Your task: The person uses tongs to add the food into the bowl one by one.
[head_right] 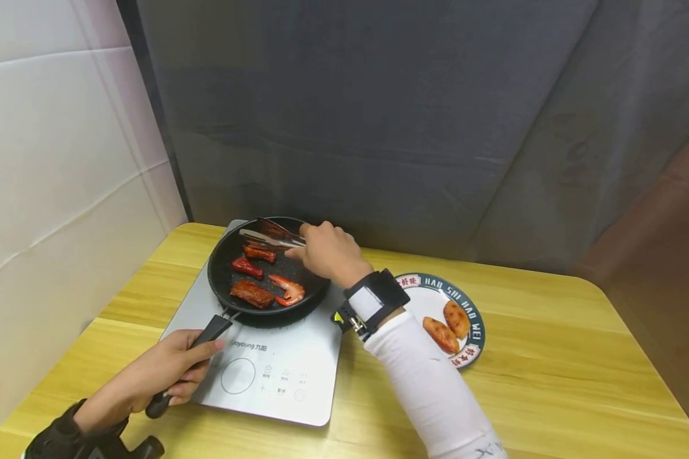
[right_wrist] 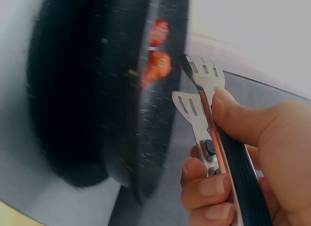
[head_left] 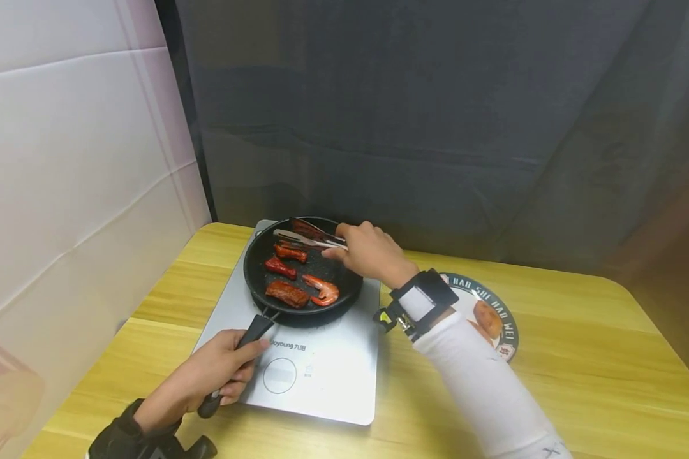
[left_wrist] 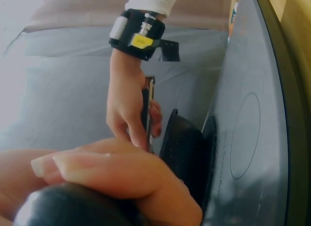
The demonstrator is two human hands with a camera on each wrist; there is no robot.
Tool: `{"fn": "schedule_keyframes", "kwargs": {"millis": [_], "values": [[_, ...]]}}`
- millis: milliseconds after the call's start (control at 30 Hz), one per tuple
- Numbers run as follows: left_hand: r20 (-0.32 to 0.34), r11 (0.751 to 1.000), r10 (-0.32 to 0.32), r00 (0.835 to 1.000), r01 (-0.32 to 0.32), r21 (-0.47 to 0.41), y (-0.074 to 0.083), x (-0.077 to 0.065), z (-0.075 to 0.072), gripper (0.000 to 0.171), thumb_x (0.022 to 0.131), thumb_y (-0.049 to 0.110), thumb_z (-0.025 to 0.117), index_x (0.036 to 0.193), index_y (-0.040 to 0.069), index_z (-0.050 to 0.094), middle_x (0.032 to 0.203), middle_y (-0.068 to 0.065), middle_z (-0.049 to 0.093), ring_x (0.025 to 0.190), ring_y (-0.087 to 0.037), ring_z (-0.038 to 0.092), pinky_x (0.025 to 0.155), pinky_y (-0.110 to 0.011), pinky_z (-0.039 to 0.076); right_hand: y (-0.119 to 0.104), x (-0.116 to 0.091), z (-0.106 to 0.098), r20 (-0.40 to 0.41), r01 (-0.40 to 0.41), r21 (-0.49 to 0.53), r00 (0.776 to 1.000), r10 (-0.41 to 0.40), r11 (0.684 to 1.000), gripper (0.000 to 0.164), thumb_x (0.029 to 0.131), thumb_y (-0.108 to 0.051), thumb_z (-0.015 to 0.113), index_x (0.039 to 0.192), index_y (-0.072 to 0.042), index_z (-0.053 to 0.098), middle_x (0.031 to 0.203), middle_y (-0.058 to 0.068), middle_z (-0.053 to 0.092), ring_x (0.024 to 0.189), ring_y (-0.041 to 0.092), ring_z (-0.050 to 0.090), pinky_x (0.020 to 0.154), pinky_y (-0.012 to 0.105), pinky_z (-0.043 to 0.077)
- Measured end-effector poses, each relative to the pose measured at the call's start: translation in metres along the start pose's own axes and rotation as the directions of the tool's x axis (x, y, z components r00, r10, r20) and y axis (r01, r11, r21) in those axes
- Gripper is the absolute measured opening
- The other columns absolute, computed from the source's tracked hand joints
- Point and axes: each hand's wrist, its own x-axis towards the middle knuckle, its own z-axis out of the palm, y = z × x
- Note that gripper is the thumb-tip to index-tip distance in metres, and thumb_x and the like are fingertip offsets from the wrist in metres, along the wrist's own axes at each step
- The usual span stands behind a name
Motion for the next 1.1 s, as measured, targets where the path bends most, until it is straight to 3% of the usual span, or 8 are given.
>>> {"fn": "schedule_keyframes", "kwargs": {"millis": [167,333,600,800,900,1000,1100], "values": [[0.001,1.0,-0.009,1.0,0.009,0.002,0.0,0.0,-0.001,0.032,0.101,0.024,0.051,0.079,0.006,0.037,0.055,0.003,0.033,0.038,-0.006,0.028,0.036,-0.021,0.028,0.011,-0.019,-0.017,-0.032,-0.044,0.07,0.998,0.047,0.997,0.058,0.09,-0.054,0.058,0.125,-0.008,0.058,0.08,0.005,0.062,0.063,0.016,0.059,0.059,0.034,0.05],[-0.001,1.0,-0.001,1.0,0.001,0.005,0.0,-0.001,-0.002,0.031,0.101,0.024,0.05,0.079,0.006,0.037,0.055,0.003,0.032,0.038,-0.006,0.027,0.036,-0.021,0.027,0.03,-0.051,-0.028,-0.083,-0.068,0.121,0.993,0.079,0.99,0.057,0.09,-0.049,0.062,0.124,-0.005,0.057,0.08,0.004,0.062,0.065,0.018,0.055,0.059,0.035,0.047],[-0.003,1.0,0.01,1.0,-0.01,0.025,0.002,-0.003,-0.003,0.03,0.101,0.024,0.049,0.08,0.006,0.037,0.055,0.002,0.033,0.037,-0.007,0.028,0.035,-0.022,0.029,0.068,-0.11,-0.018,-0.128,-0.129,0.301,0.976,0.174,0.945,0.05,0.091,-0.043,0.064,0.124,-0.006,0.055,0.072,0.001,0.059,0.058,0.015,0.05,0.052,0.031,0.039],[-0.007,1.0,-0.002,1.0,0.002,0.026,0.003,-0.005,-0.003,0.031,0.101,0.024,0.049,0.08,0.006,0.037,0.055,0.002,0.033,0.038,-0.007,0.028,0.036,-0.022,0.028,0.087,-0.143,-0.009,-0.209,-0.17,0.237,0.953,0.221,0.957,0.048,0.091,-0.042,0.064,0.121,-0.005,0.059,0.071,0.004,0.052,0.064,0.021,0.048,0.056,0.034,0.037],[-0.01,1.0,-0.017,1.0,0.017,0.012,0.003,-0.007,-0.002,0.031,0.101,0.024,0.05,0.08,0.005,0.037,0.055,0.003,0.033,0.038,-0.006,0.027,0.036,-0.021,0.028,0.097,-0.158,-0.01,-0.21,-0.2,0.21,0.947,0.244,0.957,0.051,0.091,-0.044,0.063,0.122,-0.004,0.058,0.085,0.013,0.063,0.076,0.03,0.057,0.067,0.044,0.046],[-0.007,1.0,-0.019,1.0,0.019,0.007,0.002,-0.007,-0.002,0.031,0.101,0.023,0.05,0.08,0.005,0.036,0.055,0.003,0.033,0.038,-0.006,0.027,0.036,-0.021,0.028,0.108,-0.172,-0.013,-0.206,-0.212,0.18,0.947,0.248,0.96,0.053,0.09,-0.044,0.064,0.123,-0.003,0.057,0.096,0.02,0.066,0.079,0.034,0.059,0.071,0.051,0.048],[-0.004,1.0,-0.018,1.0,0.018,0.007,0.002,-0.007,-0.003,0.031,0.1,0.024,0.051,0.08,0.005,0.036,0.055,0.003,0.033,0.038,-0.006,0.027,0.036,-0.021,0.028,0.12,-0.185,-0.015,-0.207,-0.207,0.156,0.949,0.237,0.966,0.051,0.09,-0.04,0.066,0.123,-0.003,0.055,0.09,0.018,0.066,0.071,0.03,0.057,0.064,0.046,0.048]]}}
